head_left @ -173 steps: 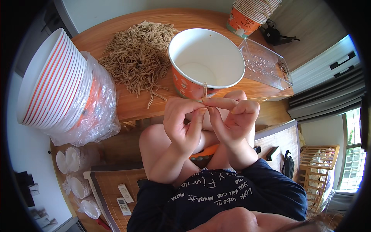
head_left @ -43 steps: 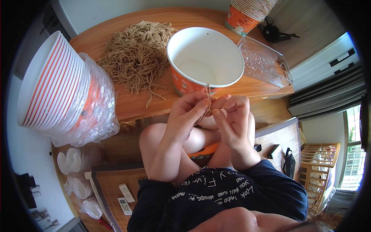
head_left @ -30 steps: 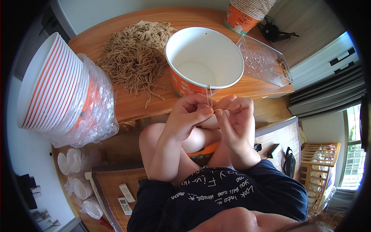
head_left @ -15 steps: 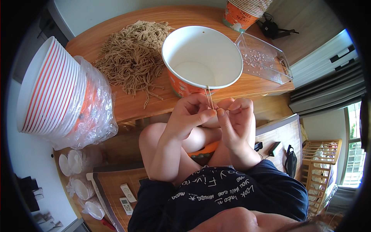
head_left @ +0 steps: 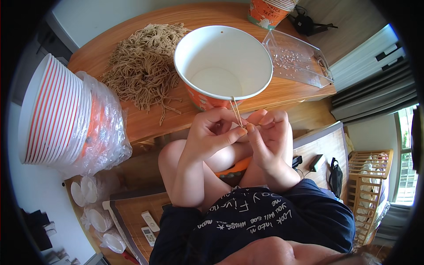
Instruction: Manually attaching string handles to paper buckets for product packaging.
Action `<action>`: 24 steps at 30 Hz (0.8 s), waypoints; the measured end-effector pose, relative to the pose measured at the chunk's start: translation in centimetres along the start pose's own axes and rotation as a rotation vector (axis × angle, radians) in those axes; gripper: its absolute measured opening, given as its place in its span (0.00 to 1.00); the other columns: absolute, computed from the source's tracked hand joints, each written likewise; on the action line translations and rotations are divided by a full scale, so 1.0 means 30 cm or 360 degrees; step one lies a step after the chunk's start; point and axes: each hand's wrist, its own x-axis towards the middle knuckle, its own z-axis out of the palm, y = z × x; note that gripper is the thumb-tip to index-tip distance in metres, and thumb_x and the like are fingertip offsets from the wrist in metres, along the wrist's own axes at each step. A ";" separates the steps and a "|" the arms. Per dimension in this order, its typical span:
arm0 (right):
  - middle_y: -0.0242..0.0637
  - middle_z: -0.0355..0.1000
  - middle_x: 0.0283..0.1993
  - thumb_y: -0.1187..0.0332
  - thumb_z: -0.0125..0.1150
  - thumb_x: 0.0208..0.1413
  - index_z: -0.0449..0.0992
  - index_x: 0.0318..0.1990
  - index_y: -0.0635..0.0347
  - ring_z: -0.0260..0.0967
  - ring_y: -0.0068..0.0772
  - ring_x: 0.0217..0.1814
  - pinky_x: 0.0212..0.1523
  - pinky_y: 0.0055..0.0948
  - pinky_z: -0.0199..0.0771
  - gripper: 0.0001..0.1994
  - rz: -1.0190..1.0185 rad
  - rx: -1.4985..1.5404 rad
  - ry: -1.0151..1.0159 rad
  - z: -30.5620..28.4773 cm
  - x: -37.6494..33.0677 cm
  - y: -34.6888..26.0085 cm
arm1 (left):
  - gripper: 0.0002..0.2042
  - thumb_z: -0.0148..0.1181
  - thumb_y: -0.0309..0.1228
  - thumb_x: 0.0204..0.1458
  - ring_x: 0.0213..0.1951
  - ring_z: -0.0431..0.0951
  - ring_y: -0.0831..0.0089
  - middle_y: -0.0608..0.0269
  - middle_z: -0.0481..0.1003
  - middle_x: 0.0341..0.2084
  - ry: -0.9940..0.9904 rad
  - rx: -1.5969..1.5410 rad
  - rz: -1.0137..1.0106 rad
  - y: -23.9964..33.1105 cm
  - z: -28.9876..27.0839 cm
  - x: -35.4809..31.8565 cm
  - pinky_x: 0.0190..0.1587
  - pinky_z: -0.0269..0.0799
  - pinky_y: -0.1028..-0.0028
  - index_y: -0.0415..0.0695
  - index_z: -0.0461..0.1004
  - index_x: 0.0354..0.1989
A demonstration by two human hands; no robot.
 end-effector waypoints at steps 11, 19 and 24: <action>0.42 0.68 0.38 0.88 0.55 0.54 0.57 0.42 0.62 0.69 0.24 0.38 0.43 0.20 0.68 0.15 -0.0082 0.0003 0.0011 -0.008 -0.014 0.022 | 0.06 0.68 0.20 0.47 0.21 0.64 0.90 0.76 0.72 0.19 0.0084 0.0290 0.0251 0.012 -0.001 -0.003 0.23 0.53 0.85 0.40 0.83 0.34; 0.43 0.68 0.38 0.90 0.52 0.55 0.56 0.42 0.62 0.69 0.26 0.38 0.42 0.20 0.68 0.15 -0.0152 -0.0015 -0.0043 -0.003 -0.006 0.017 | 0.06 0.63 0.21 0.54 0.25 0.70 0.88 0.70 0.78 0.24 -0.0007 0.0347 0.0273 0.036 -0.007 0.004 0.27 0.63 0.85 0.37 0.82 0.38; 0.45 0.68 0.40 0.89 0.48 0.58 0.54 0.43 0.62 0.69 0.26 0.35 0.39 0.22 0.70 0.14 -0.0079 0.0170 -0.0054 0.011 -0.038 0.048 | 0.09 0.62 0.23 0.57 0.34 0.76 0.85 0.66 0.79 0.32 0.0090 -0.0186 -0.0048 0.030 0.047 -0.001 0.35 0.70 0.87 0.35 0.79 0.44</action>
